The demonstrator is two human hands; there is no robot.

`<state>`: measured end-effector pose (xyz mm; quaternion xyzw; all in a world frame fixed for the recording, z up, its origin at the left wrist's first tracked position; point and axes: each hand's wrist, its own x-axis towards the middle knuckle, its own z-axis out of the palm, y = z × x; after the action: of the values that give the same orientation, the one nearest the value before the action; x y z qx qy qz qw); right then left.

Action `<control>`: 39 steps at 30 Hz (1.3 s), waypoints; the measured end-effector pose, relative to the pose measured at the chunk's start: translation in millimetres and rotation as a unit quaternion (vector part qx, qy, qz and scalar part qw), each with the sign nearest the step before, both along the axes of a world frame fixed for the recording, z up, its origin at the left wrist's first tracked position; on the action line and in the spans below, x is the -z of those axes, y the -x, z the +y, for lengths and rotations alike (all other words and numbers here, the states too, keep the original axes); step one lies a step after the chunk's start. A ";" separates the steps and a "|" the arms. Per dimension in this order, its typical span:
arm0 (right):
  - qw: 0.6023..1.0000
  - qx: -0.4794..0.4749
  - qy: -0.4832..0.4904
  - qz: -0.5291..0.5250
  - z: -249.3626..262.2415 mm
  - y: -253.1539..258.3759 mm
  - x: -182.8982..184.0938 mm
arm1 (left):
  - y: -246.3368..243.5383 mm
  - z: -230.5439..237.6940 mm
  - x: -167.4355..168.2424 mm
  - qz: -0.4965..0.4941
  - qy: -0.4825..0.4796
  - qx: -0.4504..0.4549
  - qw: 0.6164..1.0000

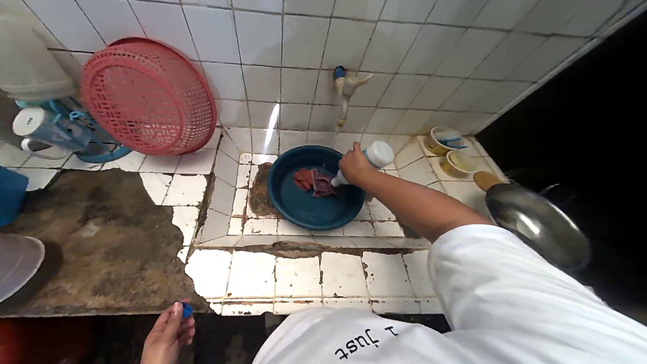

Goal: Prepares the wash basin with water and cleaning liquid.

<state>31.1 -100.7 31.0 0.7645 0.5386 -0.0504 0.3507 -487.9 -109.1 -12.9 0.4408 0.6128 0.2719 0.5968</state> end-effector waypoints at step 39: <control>0.793 0.190 -0.340 0.467 -111.6 38.2 16.4 | -256.7 29.2 -54.2 -0.048 -0.259 0.250 0.932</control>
<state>-7.1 -212.3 14.5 0.8049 0.4628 -0.2806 -0.2434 -231.2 -79.9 41.3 0.7057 0.3613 0.2839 0.5393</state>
